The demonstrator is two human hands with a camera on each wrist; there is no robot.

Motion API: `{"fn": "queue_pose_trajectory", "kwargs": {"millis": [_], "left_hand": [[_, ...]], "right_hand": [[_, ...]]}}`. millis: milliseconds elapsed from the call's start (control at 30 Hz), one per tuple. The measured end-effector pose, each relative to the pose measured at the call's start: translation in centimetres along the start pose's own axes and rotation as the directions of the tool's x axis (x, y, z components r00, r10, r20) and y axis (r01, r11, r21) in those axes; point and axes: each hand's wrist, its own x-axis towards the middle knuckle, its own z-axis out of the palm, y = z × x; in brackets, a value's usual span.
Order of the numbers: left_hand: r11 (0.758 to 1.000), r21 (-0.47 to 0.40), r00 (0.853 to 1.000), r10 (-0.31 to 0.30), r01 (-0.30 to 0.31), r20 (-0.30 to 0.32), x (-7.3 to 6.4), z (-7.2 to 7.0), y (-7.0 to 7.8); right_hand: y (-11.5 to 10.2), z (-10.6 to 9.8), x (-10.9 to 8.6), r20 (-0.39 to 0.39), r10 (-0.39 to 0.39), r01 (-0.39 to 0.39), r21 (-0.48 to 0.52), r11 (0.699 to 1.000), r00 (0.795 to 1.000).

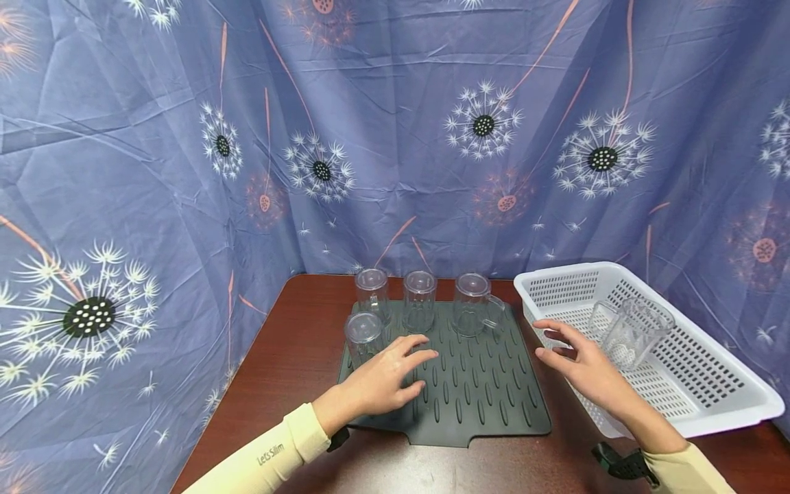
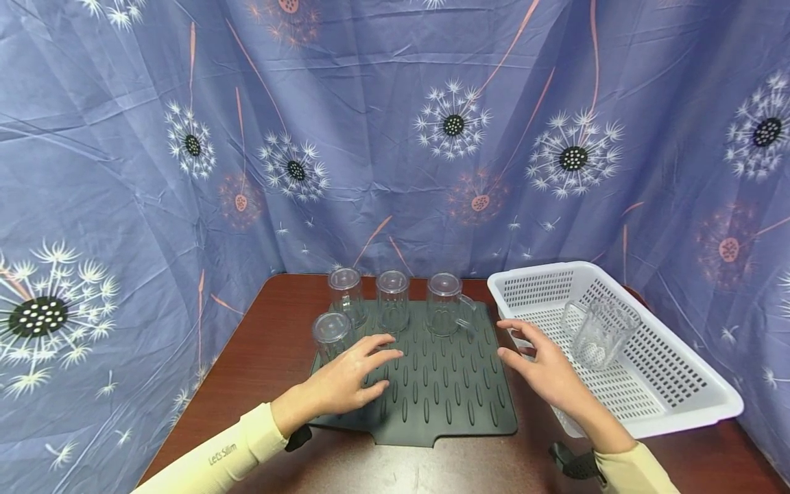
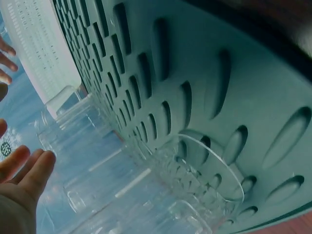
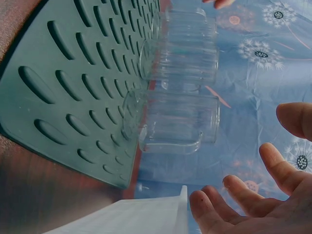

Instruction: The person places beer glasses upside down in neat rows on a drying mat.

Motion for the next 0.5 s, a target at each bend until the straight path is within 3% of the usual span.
{"fn": "queue_pose_trajectory", "kwargs": {"millis": [200, 500], "left_hand": [[1.0, -0.015, 0.998, -0.013, 0.014, 0.069, 0.1, 0.8, 0.4], [0.996, -0.036, 0.981, -0.075, 0.083, 0.181, 0.0, 1.9, 0.7]], "right_hand": [[0.1, -0.6, 0.3, -0.02, -0.033, 0.033, -0.027, 0.999, 0.999], [1.1, -1.5, 0.7, -0.089, -0.135, 0.116, -0.193, 0.974, 0.987]]}}
